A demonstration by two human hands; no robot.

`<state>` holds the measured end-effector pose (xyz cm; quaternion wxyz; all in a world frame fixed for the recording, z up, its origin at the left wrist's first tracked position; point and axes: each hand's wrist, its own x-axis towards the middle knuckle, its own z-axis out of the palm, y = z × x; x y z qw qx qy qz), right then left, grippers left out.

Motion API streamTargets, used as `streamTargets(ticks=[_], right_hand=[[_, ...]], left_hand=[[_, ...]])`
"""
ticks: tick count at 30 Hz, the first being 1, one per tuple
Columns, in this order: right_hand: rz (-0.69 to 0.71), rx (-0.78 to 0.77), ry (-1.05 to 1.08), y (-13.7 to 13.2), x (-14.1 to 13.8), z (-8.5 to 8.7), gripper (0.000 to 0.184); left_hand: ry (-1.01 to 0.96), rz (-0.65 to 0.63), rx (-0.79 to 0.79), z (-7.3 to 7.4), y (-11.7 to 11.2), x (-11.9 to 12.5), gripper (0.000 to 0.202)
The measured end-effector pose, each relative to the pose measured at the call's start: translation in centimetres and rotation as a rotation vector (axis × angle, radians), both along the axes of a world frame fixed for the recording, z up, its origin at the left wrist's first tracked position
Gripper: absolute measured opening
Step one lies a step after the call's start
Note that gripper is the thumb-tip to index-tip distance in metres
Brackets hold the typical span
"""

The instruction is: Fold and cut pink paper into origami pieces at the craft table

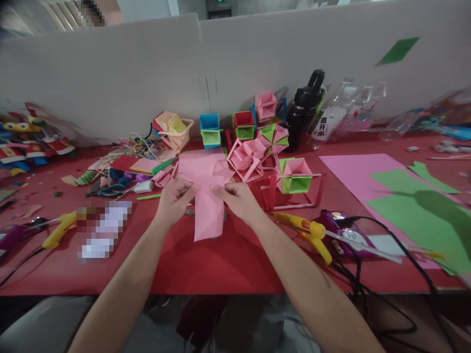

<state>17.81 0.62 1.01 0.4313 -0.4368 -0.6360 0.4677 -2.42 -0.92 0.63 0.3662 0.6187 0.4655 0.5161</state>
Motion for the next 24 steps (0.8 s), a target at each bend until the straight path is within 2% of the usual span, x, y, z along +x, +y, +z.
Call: streamTargets(ticks=[2,4,7,9,14,18,24], right_hand=[[-0.064,0.003,-0.032,-0.13,-0.01,0.13,0.065],[-0.065,-0.002,-0.025,-0.16,-0.02,0.20,0.066],[0.117,-0.040,0.014,-0.06,0.00,0.20,0.054],[0.185,-0.047,0.007,-0.01,0.00,0.20,0.049],[0.089,0.023,-0.009,-0.15,-0.25,0.39,0.053],[0.112,0.015,0.032,-0.26,-0.55,0.33,0.051],[0.032,0.034,0.076,-0.16,-0.76,-0.10,0.051]], left_hand=[[0.043,0.023,0.035,-0.03,0.09,-0.13,0.025],[0.046,0.047,0.049,-0.04,0.14,-0.19,0.025],[-0.013,0.062,0.034,-0.05,0.21,-0.26,0.024],[-0.070,0.054,0.012,-0.04,0.28,-0.34,0.025],[-0.163,0.064,0.017,0.11,0.45,-0.53,0.027],[-0.181,0.098,0.044,0.20,0.43,-0.52,0.028],[-0.182,0.056,0.001,0.19,0.28,-0.15,0.032]])
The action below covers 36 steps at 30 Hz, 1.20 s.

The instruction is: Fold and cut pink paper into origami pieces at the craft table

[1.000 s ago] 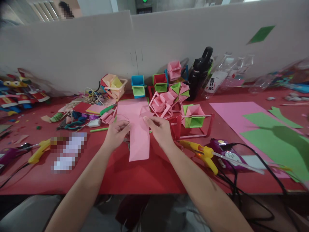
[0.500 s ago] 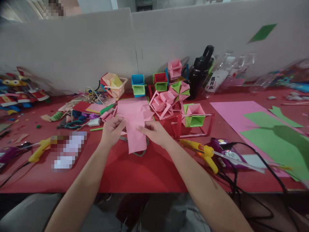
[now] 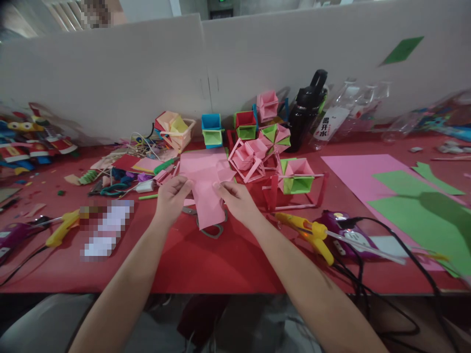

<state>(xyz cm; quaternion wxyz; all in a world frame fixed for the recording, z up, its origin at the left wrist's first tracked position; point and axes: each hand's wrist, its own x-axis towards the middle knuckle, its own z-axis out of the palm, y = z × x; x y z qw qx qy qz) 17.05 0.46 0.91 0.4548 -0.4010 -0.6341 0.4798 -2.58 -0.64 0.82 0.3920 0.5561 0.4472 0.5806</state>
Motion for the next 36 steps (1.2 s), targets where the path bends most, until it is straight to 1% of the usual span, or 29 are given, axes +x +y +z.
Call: streamTargets(ticks=[5,9,11,14,15,17,20,22,27,31,34,36], right_hand=[[-0.107,0.070,-0.063,-0.1,0.1,0.1,0.054],[-0.152,0.058,-0.043,-0.1,0.2,0.1,0.053],[-0.111,0.042,-0.026,0.0,0.2,0.1,0.052],[0.044,0.031,-0.061,0.0,0.2,0.2,0.050],[0.068,0.039,-0.084,0.0,0.2,0.3,0.049],[0.046,0.066,-0.125,-0.1,0.1,0.4,0.048],[-0.045,0.095,-0.147,-0.2,0.1,0.6,0.049],[-0.067,0.103,-0.133,-0.3,0.1,0.6,0.049],[-0.065,0.136,-0.094,-0.1,0.2,0.4,0.037],[-0.090,0.102,-0.100,0.1,0.3,0.3,0.037],[-0.073,0.102,-0.134,0.2,0.5,0.4,0.036],[-0.012,0.103,-0.177,0.3,0.6,0.4,0.036]], left_hand=[[0.005,0.016,-0.014,-0.1,-0.1,0.3,0.032],[0.014,0.044,0.004,-0.2,-0.1,0.2,0.029],[0.004,0.075,0.014,-0.3,0.0,0.1,0.028],[-0.013,0.119,0.023,-0.3,0.1,-0.2,0.027],[-0.015,0.129,0.024,-0.2,0.1,-0.3,0.028],[-0.022,0.131,0.013,-0.1,0.1,-0.3,0.028],[-0.066,0.116,-0.012,-0.1,0.2,-0.3,0.029],[-0.105,0.098,-0.033,-0.1,0.2,-0.3,0.029],[-0.144,0.067,-0.111,-0.1,0.4,-0.5,0.030],[-0.168,0.063,-0.143,0.2,0.4,-0.7,0.027],[-0.182,0.002,-0.217,0.3,0.5,-0.9,0.026],[-0.160,-0.051,-0.241,0.4,0.5,-1.2,0.026]])
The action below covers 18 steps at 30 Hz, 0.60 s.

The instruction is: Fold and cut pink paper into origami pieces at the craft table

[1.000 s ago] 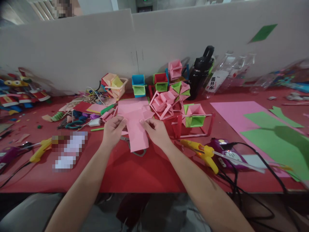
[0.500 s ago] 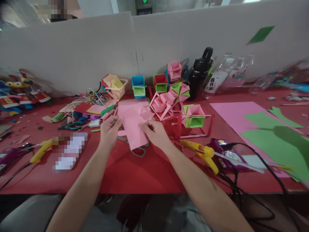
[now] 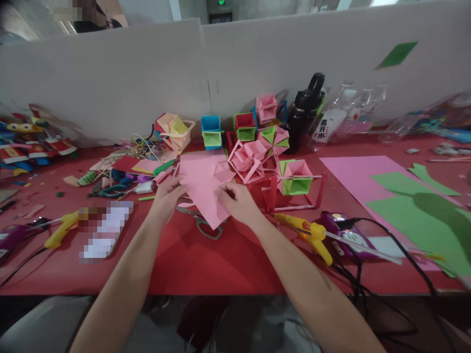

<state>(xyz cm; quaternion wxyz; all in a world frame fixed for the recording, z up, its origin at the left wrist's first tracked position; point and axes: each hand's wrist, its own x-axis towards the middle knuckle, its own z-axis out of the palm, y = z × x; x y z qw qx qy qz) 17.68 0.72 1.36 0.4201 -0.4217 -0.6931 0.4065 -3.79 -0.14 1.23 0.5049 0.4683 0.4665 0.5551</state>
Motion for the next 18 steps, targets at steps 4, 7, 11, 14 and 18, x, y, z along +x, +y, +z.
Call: streamTargets(ticks=[4,7,11,14,18], right_hand=[[0.171,-0.038,-0.111,-0.1,0.1,-0.3,0.035],[0.305,-0.050,-0.174,-0.2,0.1,-0.7,0.034],[0.408,-0.054,-0.234,-0.4,0.0,-1.0,0.032],[0.371,-0.051,-0.292,-0.4,0.1,-1.0,0.037],[0.289,0.009,-0.332,-0.1,0.3,-0.8,0.040]], left_hand=[[0.128,-0.063,0.039,0.1,0.0,-0.7,0.034],[0.351,-0.182,0.059,0.2,-0.2,-1.1,0.025],[0.477,-0.419,0.078,0.2,-0.6,-1.2,0.014],[0.517,-0.452,0.082,0.2,-0.6,-1.3,0.010],[0.573,-0.361,0.154,0.3,-0.4,-1.9,0.012]])
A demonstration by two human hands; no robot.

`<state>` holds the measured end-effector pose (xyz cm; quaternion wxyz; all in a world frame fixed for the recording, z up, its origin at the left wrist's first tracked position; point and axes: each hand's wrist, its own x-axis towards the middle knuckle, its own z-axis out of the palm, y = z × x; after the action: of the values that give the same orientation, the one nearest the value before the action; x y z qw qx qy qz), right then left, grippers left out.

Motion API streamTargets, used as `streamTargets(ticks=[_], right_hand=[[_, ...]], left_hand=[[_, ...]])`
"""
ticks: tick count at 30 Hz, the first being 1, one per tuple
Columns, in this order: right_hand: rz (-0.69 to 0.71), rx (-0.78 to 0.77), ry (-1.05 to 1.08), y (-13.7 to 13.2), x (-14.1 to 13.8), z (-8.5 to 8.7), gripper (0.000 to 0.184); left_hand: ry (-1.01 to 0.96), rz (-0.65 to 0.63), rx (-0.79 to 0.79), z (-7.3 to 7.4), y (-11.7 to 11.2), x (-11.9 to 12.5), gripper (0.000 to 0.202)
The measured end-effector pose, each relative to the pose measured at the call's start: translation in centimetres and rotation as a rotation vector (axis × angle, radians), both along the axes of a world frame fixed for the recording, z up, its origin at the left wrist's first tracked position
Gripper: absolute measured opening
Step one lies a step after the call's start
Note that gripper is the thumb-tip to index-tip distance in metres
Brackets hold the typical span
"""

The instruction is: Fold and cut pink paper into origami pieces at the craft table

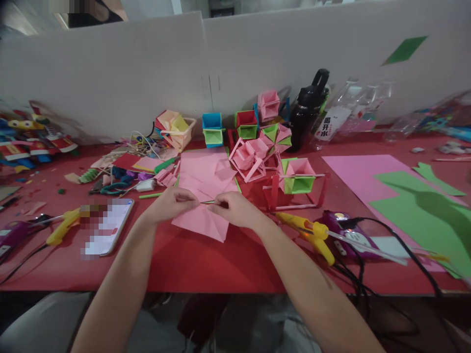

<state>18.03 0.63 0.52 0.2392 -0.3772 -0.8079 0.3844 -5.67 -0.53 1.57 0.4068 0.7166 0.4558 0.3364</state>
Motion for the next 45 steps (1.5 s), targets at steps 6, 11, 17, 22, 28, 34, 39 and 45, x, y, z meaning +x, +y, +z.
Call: streamTargets(ticks=[6,11,17,22,28,34,39,45], right_hand=[[-0.111,0.039,0.021,0.1,-0.2,0.2,0.044],[-0.101,0.019,0.077,0.0,-0.3,0.3,0.048],[-0.078,-0.061,0.159,0.0,-0.4,0.2,0.047],[-0.088,-0.061,0.175,0.0,-0.5,0.1,0.053],[-0.161,0.011,0.172,-0.1,-0.7,0.3,0.048],[-0.244,0.065,0.224,0.2,-0.5,-0.1,0.052],[-0.237,-0.073,0.375,0.8,-0.5,-0.6,0.042],[-0.258,-0.245,0.513,0.7,-1.0,-1.2,0.041]], left_hand=[[0.029,0.060,0.069,0.1,0.5,-1.4,0.013],[0.070,-0.052,-0.093,0.0,0.2,-2.2,0.020],[0.165,-0.274,-0.329,1.0,-0.8,-0.7,0.031],[0.126,-0.201,-0.203,0.4,-0.8,1.3,0.033],[0.147,-0.125,-0.163,0.3,-0.6,1.0,0.027],[0.137,-0.083,-0.050,-0.1,0.0,0.2,0.023],[0.082,0.141,0.134,-0.9,1.0,-0.5,0.023],[-0.127,0.251,0.108,-1.1,1.2,0.0,0.020]])
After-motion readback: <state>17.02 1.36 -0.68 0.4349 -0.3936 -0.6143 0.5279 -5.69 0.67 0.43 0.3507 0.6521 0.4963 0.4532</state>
